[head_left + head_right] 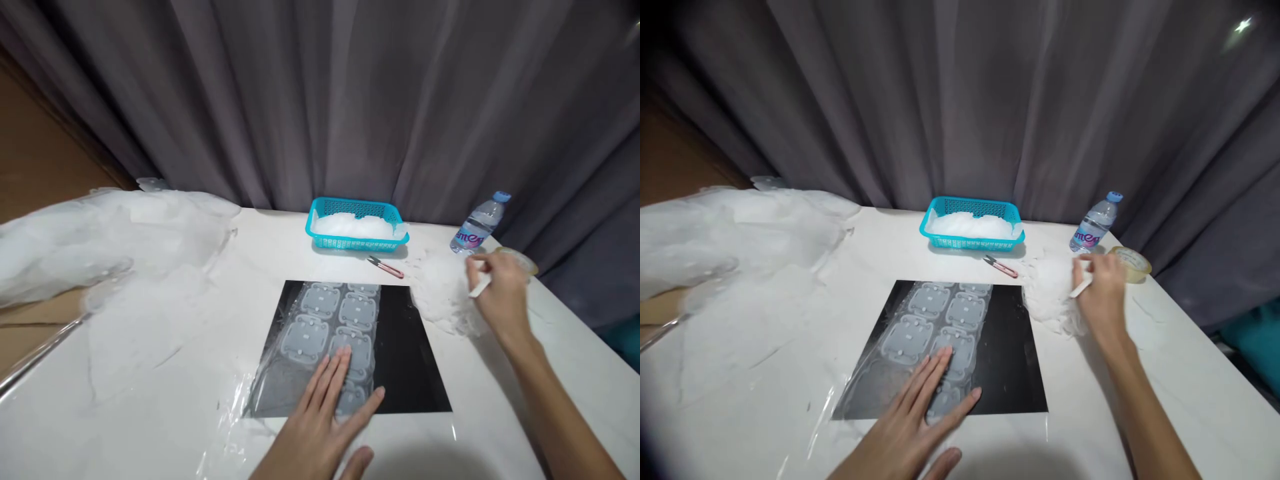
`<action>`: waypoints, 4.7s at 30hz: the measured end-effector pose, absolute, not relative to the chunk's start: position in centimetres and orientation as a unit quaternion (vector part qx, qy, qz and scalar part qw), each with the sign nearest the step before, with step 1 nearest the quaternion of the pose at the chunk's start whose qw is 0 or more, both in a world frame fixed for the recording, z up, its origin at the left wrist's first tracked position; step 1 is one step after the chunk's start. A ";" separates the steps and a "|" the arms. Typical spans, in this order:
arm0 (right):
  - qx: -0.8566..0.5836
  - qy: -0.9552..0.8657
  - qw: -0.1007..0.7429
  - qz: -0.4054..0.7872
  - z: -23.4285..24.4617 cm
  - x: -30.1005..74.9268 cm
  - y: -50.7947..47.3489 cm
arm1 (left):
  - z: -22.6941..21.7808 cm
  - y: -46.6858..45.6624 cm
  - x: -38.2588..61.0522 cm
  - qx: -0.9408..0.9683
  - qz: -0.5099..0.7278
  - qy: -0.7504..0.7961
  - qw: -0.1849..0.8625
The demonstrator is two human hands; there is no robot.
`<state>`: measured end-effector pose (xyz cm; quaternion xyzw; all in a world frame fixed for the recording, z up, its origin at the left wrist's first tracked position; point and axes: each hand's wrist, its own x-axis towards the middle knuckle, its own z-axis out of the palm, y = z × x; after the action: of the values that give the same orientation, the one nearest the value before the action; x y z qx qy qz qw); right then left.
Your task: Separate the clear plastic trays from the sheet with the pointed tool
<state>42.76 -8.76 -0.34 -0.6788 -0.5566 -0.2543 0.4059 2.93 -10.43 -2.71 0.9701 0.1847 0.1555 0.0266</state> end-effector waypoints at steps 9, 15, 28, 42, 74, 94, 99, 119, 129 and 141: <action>-0.501 -0.808 0.250 0.182 0.6 28.6 -10.8 | -10.1 -14.4 6.8 0.957 0.193 0.191 0.101; -0.528 -0.791 0.208 0.229 0.5 30.4 -10.4 | -3.7 -11.0 7.0 0.912 0.121 0.220 0.324; -0.496 -0.799 0.121 0.318 1.5 31.0 -11.0 | -2.5 -3.1 4.5 0.977 0.105 0.129 0.132; -0.554 -0.677 0.317 0.365 2.0 32.4 -10.6 | 1.0 -5.9 3.9 0.949 0.056 0.240 0.196; -0.466 -0.769 0.293 0.324 0.0 32.5 -9.6 | -2.3 -0.7 9.3 0.932 0.139 0.242 0.230; -0.478 -0.853 0.184 0.099 -1.7 32.1 -10.3 | -2.1 -0.9 9.1 0.917 0.139 0.283 0.245; -0.452 -0.880 0.143 0.018 -1.9 31.6 -10.4 | -2.4 -0.4 9.2 0.911 0.117 0.293 0.266; -0.516 -0.722 0.253 0.386 8.4 33.7 -4.5 | -2.6 0.8 9.1 0.760 0.302 0.278 0.504; -0.437 -0.629 0.272 0.582 5.5 35.3 -2.9 | -0.9 0.3 8.2 0.668 0.193 0.244 0.676; -0.402 -0.575 0.316 0.639 4.1 35.6 -2.5 | 0.9 -0.2 7.5 0.660 0.232 0.241 0.672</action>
<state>35.61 -2.49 4.07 -0.4021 -0.5748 0.6387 0.3163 7.51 -0.23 0.87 0.6605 0.2412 0.2317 0.6722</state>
